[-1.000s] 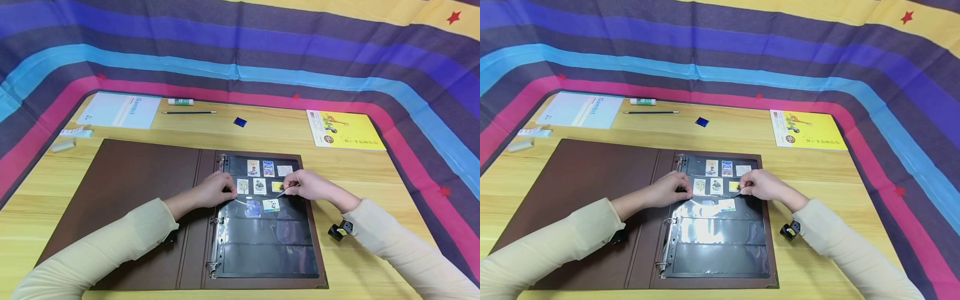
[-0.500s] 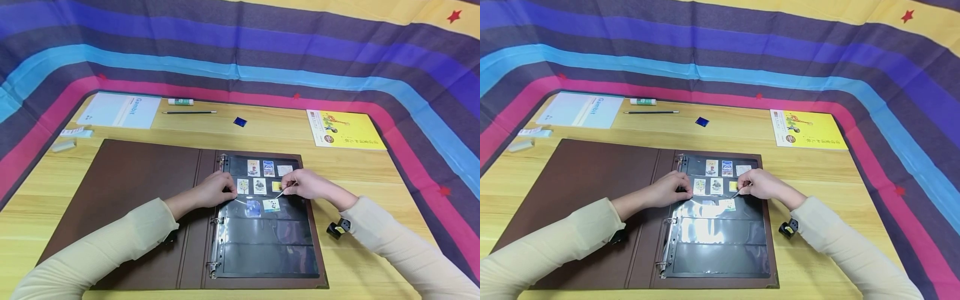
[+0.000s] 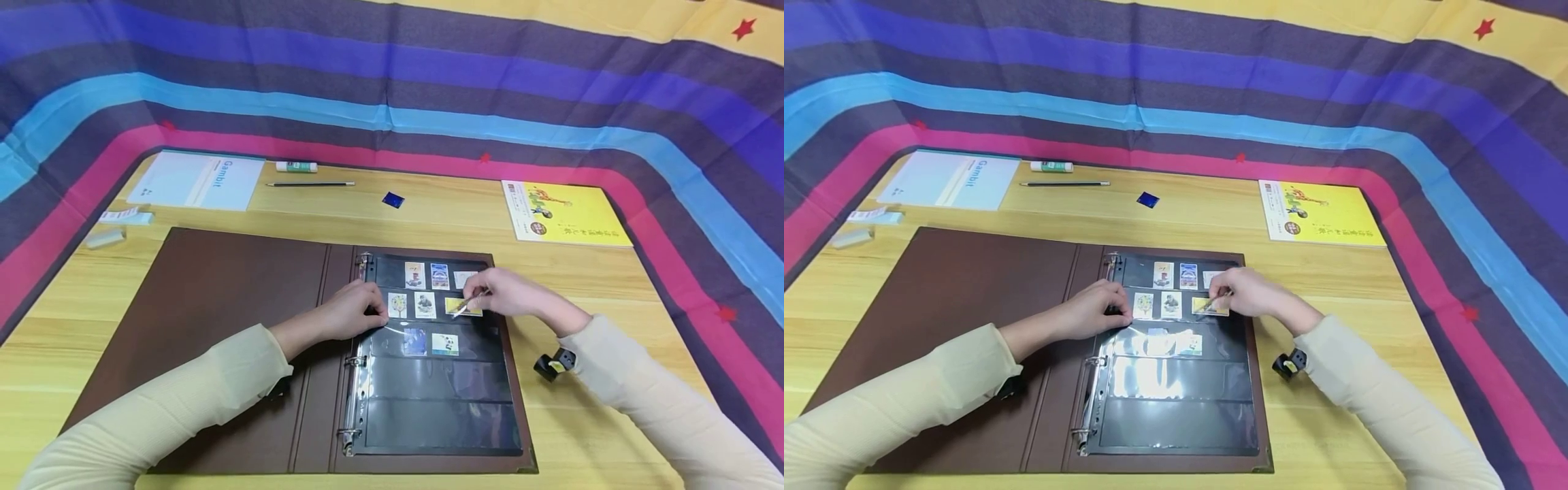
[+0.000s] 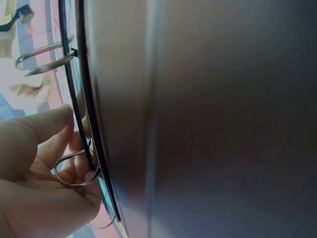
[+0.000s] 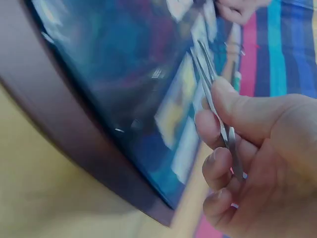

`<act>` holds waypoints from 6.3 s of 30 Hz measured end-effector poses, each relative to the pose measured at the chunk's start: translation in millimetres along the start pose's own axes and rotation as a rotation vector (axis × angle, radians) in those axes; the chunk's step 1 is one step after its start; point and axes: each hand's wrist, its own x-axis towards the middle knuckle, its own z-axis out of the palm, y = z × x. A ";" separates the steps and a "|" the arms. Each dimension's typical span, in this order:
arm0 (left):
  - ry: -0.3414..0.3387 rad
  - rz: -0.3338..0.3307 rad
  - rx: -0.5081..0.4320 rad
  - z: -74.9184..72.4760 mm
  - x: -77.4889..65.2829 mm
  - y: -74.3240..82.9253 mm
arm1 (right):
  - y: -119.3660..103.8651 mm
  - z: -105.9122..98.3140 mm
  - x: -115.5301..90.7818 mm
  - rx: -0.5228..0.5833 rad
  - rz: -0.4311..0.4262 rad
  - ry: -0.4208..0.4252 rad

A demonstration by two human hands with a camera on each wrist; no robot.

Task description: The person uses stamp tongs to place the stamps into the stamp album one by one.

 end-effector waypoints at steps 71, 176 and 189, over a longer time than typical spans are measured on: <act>-0.007 0.012 0.017 -0.8 0.6 1.1 | 21.8 -32.6 150.0 -0.092 0.444 0.358; -0.016 0.015 0.001 -1.1 0.6 -0.2 | 40.0 -6.4 -48.3 0.086 0.212 0.217; -0.019 0.059 -0.017 -7.7 -6.1 -2.8 | 66.3 -15.6 -31.8 -0.011 0.452 0.519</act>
